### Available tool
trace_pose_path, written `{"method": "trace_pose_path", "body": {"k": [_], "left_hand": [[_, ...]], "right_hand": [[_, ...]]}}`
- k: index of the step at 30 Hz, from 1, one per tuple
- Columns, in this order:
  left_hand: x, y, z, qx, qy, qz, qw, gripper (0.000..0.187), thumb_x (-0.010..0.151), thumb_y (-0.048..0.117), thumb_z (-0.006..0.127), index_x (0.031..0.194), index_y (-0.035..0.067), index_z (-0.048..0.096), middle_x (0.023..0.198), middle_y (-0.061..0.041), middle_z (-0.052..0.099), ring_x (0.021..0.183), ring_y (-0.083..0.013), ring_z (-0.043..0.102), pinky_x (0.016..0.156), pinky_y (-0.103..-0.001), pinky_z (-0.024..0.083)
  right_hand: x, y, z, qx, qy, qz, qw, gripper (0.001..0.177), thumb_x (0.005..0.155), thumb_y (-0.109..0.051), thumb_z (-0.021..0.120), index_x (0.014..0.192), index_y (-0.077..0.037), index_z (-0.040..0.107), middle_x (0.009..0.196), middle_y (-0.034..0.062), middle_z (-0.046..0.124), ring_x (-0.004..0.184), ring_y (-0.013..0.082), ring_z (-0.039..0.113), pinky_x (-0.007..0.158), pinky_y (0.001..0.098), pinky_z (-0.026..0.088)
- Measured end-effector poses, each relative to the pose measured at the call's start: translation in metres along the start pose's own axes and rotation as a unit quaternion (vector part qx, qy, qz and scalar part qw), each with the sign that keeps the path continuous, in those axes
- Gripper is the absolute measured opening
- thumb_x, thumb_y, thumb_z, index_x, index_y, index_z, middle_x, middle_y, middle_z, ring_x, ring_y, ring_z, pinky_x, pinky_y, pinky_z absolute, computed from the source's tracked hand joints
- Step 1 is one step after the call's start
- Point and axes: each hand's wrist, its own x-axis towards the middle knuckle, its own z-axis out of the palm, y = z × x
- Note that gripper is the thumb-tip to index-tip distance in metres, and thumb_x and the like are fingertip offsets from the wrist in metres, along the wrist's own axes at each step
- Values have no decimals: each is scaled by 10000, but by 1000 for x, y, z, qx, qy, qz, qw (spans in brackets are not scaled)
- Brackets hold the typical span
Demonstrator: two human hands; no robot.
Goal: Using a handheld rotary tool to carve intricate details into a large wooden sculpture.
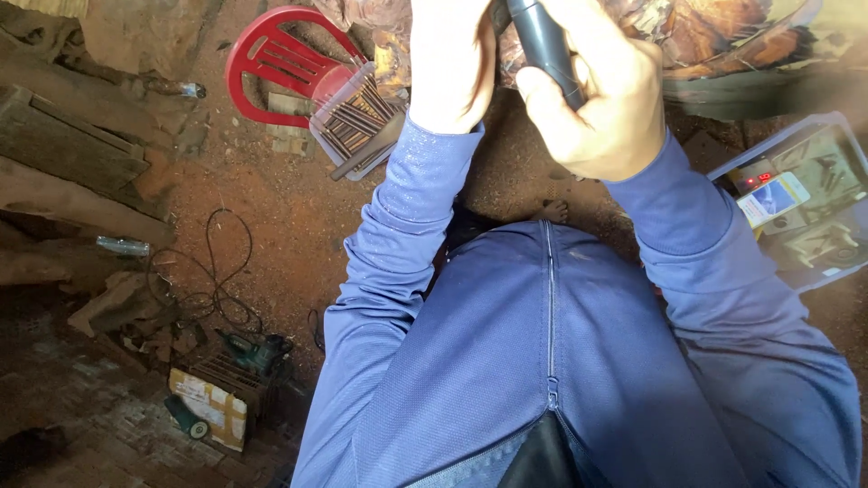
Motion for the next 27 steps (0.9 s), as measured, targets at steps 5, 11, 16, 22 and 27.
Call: {"method": "trace_pose_path", "body": {"k": [5,11,16,22,27], "left_hand": [[-2,-9,7,-220,5,-2,976,427,1071,95,650,1495,119,604,1558,3,617,1509,-135,528,1378,-323,299],[-2,-14,14,-348,27,2,937,525,1008,52,714,1514,79,576,1540,-67,639,1485,-196,541,1349,-373,311],[-2,-7,15,-327,24,3,945,483,1021,83,700,1490,41,591,1529,-94,640,1478,-219,552,1355,-381,320],[7,103,46,41,-34,-156,986,185,1090,117,562,1126,30,720,1261,-50,710,1206,-122,667,1143,-320,540],[-32,107,66,-342,42,-327,880,432,1112,230,642,1424,-57,561,1299,-281,697,1132,-375,728,1074,-485,604]], "right_hand": [[1,-5,2,9,8,7,1000,477,1045,-25,701,1487,103,576,710,97,470,523,192,366,526,363,315],[0,-7,3,26,11,13,999,489,1026,-4,692,1482,112,558,861,134,631,535,169,417,525,329,356],[-2,-10,-1,19,11,-2,1000,515,1037,-31,683,1508,96,520,1271,274,741,634,222,561,631,364,491],[-58,1,11,40,12,-23,999,571,995,-8,703,1520,76,493,1390,305,679,733,250,665,727,394,592],[-86,19,13,57,2,-24,998,527,938,62,729,1431,112,549,1397,290,644,1185,396,736,1074,415,590]]}}
